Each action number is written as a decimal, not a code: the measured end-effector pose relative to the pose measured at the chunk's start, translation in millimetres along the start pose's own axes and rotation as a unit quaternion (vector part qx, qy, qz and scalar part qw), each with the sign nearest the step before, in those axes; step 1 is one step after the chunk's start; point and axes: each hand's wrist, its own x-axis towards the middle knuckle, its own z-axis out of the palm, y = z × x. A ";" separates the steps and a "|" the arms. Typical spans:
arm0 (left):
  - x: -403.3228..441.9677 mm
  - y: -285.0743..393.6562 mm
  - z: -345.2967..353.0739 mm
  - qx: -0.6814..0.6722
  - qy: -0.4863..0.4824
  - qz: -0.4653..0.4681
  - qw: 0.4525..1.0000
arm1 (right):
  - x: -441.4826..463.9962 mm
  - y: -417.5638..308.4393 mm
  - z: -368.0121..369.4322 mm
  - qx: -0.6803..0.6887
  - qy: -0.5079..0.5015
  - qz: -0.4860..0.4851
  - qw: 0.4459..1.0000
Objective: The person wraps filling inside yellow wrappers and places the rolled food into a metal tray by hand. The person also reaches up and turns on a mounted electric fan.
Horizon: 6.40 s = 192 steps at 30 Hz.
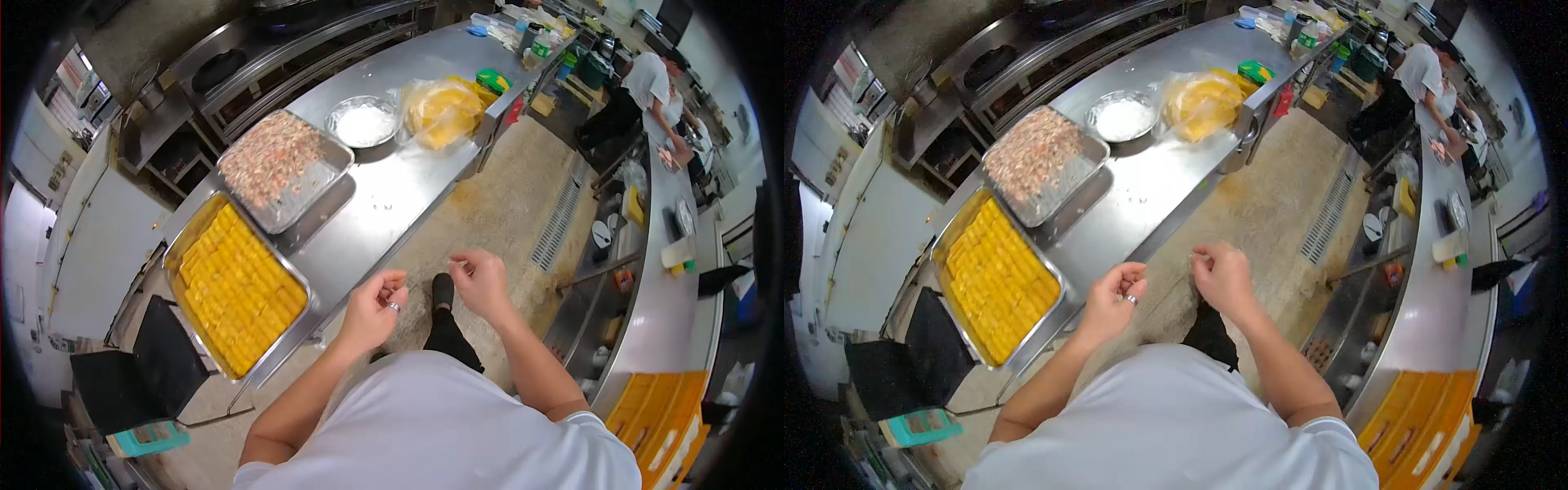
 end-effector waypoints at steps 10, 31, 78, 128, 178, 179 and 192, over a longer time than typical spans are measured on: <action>165.6 -65.5 78.1 -0.006 0.135 -0.132 0.982 | 391.6 89.1 -3.7 -0.066 0.013 -0.066 0.996; 531.7 -22.9 122.8 0.222 -0.038 0.077 0.971 | 452.2 139.5 -39.5 0.035 0.036 0.065 0.997; 318.1 -5.2 100.2 -0.039 0.322 -0.078 0.943 | 457.4 93.4 2.2 0.418 -0.617 0.257 0.615; 267.9 44.7 75.1 0.209 0.272 -0.049 0.938 | 395.7 -5.0 -11.4 0.148 -0.500 -0.273 0.809; 360.1 39.9 110.8 0.046 0.400 0.051 0.914 | 644.8 274.4 -109.9 -0.202 0.018 -0.136 0.970; 365.1 41.8 110.1 0.032 0.396 0.048 0.916 | 650.0 286.3 -100.4 -0.256 -0.015 -0.136 0.957; 359.2 70.9 135.6 0.391 0.170 0.234 0.874 | 477.3 90.4 -18.4 0.440 -0.518 0.235 0.695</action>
